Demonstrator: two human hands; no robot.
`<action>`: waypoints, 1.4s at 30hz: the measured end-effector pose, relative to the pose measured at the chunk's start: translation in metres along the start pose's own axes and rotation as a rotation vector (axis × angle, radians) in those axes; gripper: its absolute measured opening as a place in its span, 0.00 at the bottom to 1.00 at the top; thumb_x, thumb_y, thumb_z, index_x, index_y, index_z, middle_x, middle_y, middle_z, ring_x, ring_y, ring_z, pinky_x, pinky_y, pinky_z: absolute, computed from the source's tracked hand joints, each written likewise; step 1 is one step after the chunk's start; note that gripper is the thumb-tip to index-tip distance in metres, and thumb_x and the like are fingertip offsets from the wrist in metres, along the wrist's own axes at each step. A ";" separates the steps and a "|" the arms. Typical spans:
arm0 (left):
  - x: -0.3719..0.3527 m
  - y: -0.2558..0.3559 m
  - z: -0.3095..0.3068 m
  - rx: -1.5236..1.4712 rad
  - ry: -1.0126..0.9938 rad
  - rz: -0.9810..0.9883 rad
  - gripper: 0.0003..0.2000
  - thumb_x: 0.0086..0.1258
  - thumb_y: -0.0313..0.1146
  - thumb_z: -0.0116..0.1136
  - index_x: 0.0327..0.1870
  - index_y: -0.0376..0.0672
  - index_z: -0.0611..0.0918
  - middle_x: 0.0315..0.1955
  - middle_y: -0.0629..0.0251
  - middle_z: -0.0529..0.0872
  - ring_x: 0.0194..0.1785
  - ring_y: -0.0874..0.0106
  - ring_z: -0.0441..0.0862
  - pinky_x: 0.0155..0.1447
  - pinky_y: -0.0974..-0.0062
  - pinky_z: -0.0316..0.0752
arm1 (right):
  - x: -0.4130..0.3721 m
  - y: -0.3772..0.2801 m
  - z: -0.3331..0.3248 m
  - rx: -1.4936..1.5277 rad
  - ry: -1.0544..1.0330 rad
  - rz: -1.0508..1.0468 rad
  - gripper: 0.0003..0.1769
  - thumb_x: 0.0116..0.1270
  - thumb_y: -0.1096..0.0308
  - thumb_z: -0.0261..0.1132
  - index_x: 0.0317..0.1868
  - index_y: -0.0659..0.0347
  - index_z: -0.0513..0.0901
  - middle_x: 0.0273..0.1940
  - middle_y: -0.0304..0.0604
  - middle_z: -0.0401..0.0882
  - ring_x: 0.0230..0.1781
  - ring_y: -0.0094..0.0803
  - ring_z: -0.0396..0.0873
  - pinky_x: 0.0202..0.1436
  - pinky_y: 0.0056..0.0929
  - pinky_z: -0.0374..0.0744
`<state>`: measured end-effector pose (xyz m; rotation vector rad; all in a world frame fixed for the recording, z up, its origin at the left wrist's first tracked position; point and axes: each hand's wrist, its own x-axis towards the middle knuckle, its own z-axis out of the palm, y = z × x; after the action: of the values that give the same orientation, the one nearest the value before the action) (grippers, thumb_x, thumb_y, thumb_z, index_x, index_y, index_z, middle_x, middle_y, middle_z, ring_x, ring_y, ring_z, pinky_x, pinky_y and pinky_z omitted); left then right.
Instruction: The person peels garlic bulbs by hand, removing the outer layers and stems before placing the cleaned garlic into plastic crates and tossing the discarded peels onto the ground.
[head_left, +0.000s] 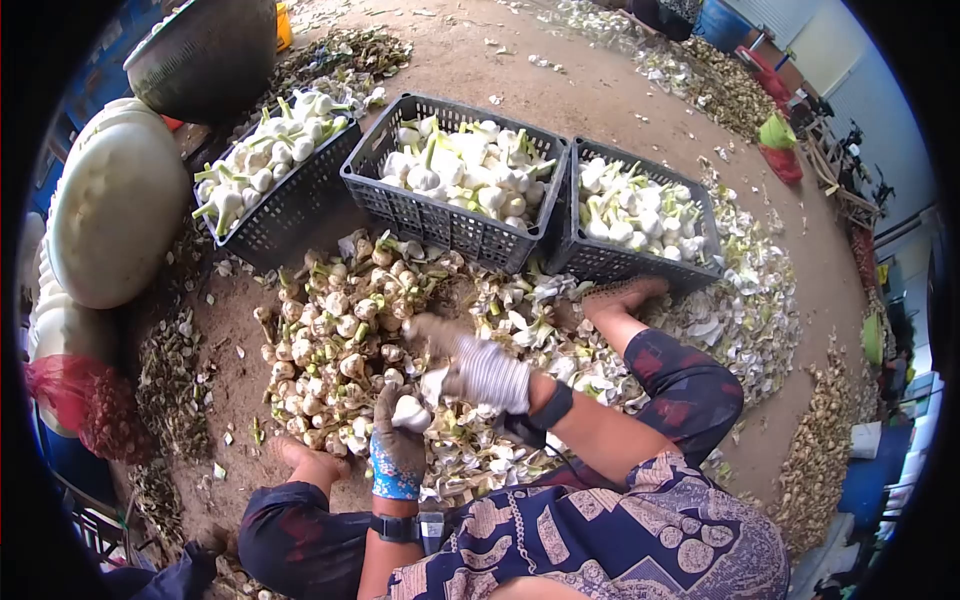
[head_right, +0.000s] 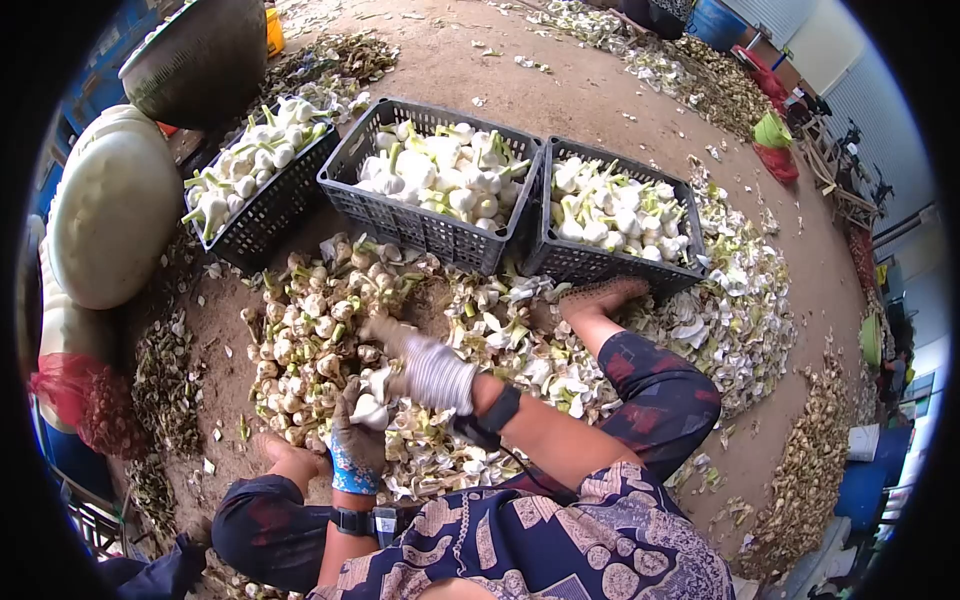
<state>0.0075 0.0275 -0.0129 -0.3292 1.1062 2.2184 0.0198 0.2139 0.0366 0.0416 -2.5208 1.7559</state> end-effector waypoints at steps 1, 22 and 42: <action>-0.006 0.003 0.013 0.078 -0.066 -0.003 0.28 0.69 0.56 0.46 0.64 0.48 0.67 0.53 0.61 0.76 0.54 0.67 0.75 0.57 0.67 0.72 | -0.017 -0.015 0.027 -0.214 -0.187 0.061 0.42 0.50 0.73 0.67 0.68 0.56 0.60 0.64 0.55 0.62 0.69 0.48 0.57 0.69 0.37 0.62; 0.003 0.001 -0.048 0.076 0.286 -0.273 0.17 0.71 0.37 0.52 0.55 0.37 0.72 0.44 0.62 0.79 0.42 0.73 0.79 0.45 0.77 0.75 | 0.144 0.133 0.023 -0.818 -0.183 0.473 0.36 0.56 0.70 0.63 0.67 0.52 0.62 0.70 0.49 0.53 0.67 0.46 0.60 0.69 0.36 0.63; -0.029 0.005 0.008 0.426 -0.299 0.197 0.26 0.64 0.36 0.61 0.61 0.36 0.70 0.53 0.61 0.76 0.56 0.71 0.73 0.60 0.72 0.70 | -0.055 -0.012 0.025 0.738 0.159 0.277 0.18 0.64 0.72 0.50 0.53 0.68 0.72 0.48 0.45 0.76 0.40 0.32 0.79 0.42 0.28 0.79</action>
<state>0.0273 0.0194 0.0093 0.2933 1.4437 2.0360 0.0744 0.1850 0.0354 -0.4039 -1.7082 2.5726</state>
